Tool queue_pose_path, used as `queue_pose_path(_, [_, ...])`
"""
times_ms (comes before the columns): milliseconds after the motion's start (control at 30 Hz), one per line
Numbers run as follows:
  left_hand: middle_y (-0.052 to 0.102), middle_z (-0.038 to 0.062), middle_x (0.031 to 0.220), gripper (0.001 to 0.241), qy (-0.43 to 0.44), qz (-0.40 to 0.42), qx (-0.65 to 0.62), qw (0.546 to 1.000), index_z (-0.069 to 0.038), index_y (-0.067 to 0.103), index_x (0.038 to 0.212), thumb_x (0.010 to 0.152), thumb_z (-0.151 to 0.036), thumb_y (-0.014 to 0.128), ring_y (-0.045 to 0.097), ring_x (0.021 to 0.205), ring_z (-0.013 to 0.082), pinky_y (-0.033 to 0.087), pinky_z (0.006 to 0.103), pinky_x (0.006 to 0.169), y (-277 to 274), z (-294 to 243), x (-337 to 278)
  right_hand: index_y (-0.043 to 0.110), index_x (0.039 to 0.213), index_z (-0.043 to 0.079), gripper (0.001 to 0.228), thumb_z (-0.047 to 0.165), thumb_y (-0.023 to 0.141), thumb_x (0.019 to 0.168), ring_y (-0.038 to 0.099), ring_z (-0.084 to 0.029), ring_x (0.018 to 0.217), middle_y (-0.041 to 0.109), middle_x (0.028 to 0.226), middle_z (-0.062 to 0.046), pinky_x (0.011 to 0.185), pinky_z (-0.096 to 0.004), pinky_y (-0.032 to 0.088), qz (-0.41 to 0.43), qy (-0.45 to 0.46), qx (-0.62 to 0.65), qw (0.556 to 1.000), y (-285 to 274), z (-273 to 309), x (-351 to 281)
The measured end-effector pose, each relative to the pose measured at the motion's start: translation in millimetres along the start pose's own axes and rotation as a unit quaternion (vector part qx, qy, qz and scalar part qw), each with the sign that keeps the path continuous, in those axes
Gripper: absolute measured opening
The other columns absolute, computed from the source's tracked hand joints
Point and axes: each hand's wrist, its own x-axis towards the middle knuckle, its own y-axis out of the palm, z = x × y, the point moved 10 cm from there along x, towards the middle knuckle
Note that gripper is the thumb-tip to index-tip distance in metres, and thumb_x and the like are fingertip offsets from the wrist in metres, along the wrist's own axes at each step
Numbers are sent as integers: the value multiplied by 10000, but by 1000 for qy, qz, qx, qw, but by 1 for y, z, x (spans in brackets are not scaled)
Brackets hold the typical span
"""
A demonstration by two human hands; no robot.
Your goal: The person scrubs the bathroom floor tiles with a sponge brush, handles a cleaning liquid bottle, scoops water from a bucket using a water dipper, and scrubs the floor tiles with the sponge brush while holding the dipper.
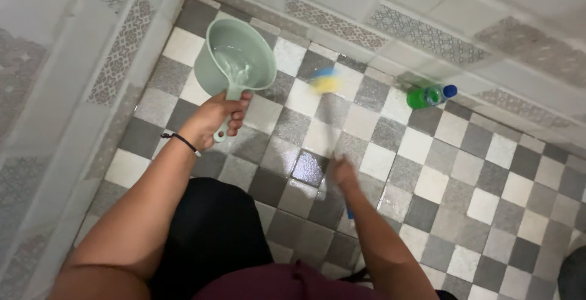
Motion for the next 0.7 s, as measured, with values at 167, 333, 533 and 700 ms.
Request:
queue_pose_path(167, [462,-3,730,284,9,6,-6,1000,-95,526,1223,945,-128,574,435,568,99,349,265,461,3,-3,-8,515,1446,190,513,458,504,1009,593,-343,1276,632,1365,-173,1098,-446,449,181,-106,-57,976,50,105,-59])
queue_pose_path(333, [465,-1,719,323,-3,18,-9,1000,-93,514,1249,936,-130,580,431,562,101,350,268,459,-1,1,-14,676,1300,128,594,577,353,1085,627,-387,1262,369,1642,-115,1113,-443,475,151,17,-110,982,11,38,3])
queue_pose_path(533, [461,4,707,335,4,8,56,998,-73,525,1266,941,-133,580,441,563,110,369,282,462,-2,-3,-11,478,1465,-30,695,528,382,1061,711,-389,1146,706,1225,-301,1069,-440,529,103,124,105,981,18,19,7])
queue_pose_path(700, [459,1,699,331,-11,-6,51,999,-80,523,1260,945,-162,585,430,550,107,349,282,451,0,1,-9,547,1388,123,518,455,526,990,618,-430,1183,651,1279,-230,991,-536,474,98,-212,-60,970,45,106,-55])
